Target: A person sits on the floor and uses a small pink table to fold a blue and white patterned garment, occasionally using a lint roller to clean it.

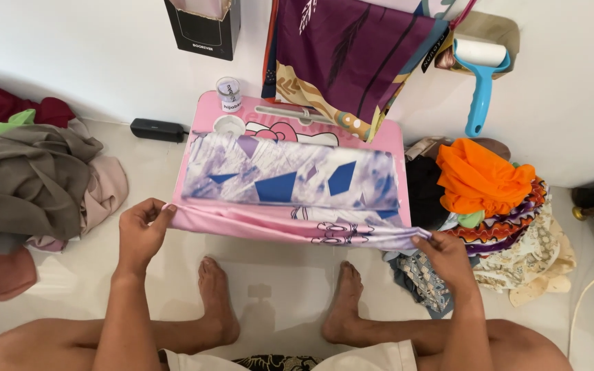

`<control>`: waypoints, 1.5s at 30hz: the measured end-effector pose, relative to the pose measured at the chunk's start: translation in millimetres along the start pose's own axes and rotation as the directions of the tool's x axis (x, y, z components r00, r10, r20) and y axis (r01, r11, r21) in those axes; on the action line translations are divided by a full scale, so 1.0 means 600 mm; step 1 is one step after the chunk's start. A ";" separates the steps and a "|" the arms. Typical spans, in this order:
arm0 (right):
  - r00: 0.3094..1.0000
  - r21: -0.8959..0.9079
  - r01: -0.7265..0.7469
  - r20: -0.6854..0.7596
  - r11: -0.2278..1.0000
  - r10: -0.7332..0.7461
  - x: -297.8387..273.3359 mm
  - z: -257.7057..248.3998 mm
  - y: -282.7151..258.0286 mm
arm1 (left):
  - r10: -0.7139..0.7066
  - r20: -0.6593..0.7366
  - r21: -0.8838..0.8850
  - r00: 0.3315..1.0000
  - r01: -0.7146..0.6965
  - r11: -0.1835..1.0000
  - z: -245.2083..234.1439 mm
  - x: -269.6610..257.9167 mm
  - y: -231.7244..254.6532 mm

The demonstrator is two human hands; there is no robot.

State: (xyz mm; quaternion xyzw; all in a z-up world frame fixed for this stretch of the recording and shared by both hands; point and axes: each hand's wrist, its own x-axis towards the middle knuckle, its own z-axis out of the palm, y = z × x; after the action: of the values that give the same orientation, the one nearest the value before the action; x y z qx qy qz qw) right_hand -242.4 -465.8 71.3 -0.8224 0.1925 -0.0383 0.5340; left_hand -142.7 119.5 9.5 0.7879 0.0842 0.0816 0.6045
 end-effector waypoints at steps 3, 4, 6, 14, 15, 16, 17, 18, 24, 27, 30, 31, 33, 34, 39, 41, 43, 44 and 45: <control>1.000 -0.007 -0.006 0.000 1.000 0.006 -0.024 0.000 -0.047 | -0.011 0.001 0.004 1.000 0.011 1.000 0.000 0.014 0.016; 1.000 -0.008 -0.009 0.000 1.000 0.009 -0.006 -0.003 -0.041 | -0.014 0.002 0.005 1.000 0.014 1.000 0.006 0.021 0.029; 0.998 0.053 0.044 -0.041 0.998 -0.042 0.032 -0.009 -0.031 | -0.004 -0.041 -0.029 0.999 0.003 1.000 0.018 0.040 0.056; 0.966 0.056 0.105 -0.245 0.993 -0.088 0.274 0.086 0.004 | -0.003 -0.009 0.206 1.000 0.005 0.979 0.096 0.217 0.040; 0.959 0.072 0.088 -0.275 0.994 -0.065 0.301 0.105 0.013 | -0.063 0.016 0.300 0.998 0.055 0.952 0.108 0.241 0.018; 0.960 0.070 0.088 -0.273 0.994 -0.066 0.311 0.119 0.032 | -0.065 0.015 0.299 0.998 0.058 0.953 0.117 0.245 0.002; 0.964 0.009 0.069 -0.260 0.998 -0.064 0.324 0.131 0.049 | -0.120 0.021 0.392 0.993 0.102 0.914 0.127 0.251 -0.013; 0.967 -0.053 0.050 -0.246 0.997 -0.062 0.337 0.143 0.065 | -0.176 0.022 0.481 0.984 0.144 0.865 0.138 0.258 -0.027; 0.967 -0.086 0.010 -0.253 0.996 -0.031 0.331 0.144 0.080 | -0.212 -0.011 0.531 0.977 0.185 0.827 0.146 0.217 0.063; 0.954 -0.082 0.024 -0.295 0.996 -0.047 0.345 0.138 0.125 | -0.122 -0.017 0.554 0.992 0.111 0.825 0.155 0.231 0.035; 0.933 -0.085 0.083 -0.343 0.993 -0.107 0.349 0.138 0.128 | -0.038 -0.011 0.586 0.999 0.037 0.810 0.164 0.238 0.043; 0.933 -0.085 0.081 -0.344 0.993 -0.106 0.352 0.139 0.138 | -0.039 -0.008 0.586 0.999 0.036 0.809 0.167 0.244 0.036; 0.924 -0.161 0.124 -0.341 0.979 -0.173 0.356 0.142 0.155 | -0.052 0.006 0.640 0.999 0.036 0.767 0.172 0.255 0.025; 0.923 -0.160 0.124 -0.342 0.979 -0.173 0.346 0.144 0.143 | -0.051 0.007 0.640 0.999 0.035 0.767 0.171 0.250 0.030; 0.939 -0.126 0.095 -0.317 0.988 -0.131 0.292 0.152 0.062 | -0.157 0.058 0.618 0.986 0.088 0.781 0.153 0.220 0.069; 0.942 -0.141 0.099 -0.307 0.985 -0.138 0.270 0.151 0.048 | -0.192 0.076 0.606 0.979 0.107 0.788 0.142 0.210 0.070; 0.946 -0.156 0.106 -0.289 0.982 -0.148 0.256 0.148 0.050 | -0.229 0.087 0.594 0.969 0.134 0.793 0.129 0.193 0.068; 0.944 -0.171 0.088 -0.300 0.981 -0.137 0.252 0.145 0.058 | -0.233 0.084 0.585 0.969 0.141 0.799 0.123 0.184 0.067; 0.942 -0.186 0.070 -0.312 0.980 -0.127 0.249 0.143 0.067 | -0.235 0.081 0.575 0.969 0.148 0.805 0.118 0.175 0.066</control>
State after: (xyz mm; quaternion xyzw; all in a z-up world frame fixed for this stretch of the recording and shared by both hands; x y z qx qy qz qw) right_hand -92.4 -459.6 -22.5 -0.8567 0.2381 -0.1820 0.4199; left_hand -23.1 67.3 32.8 0.9225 0.1387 -0.0671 0.3540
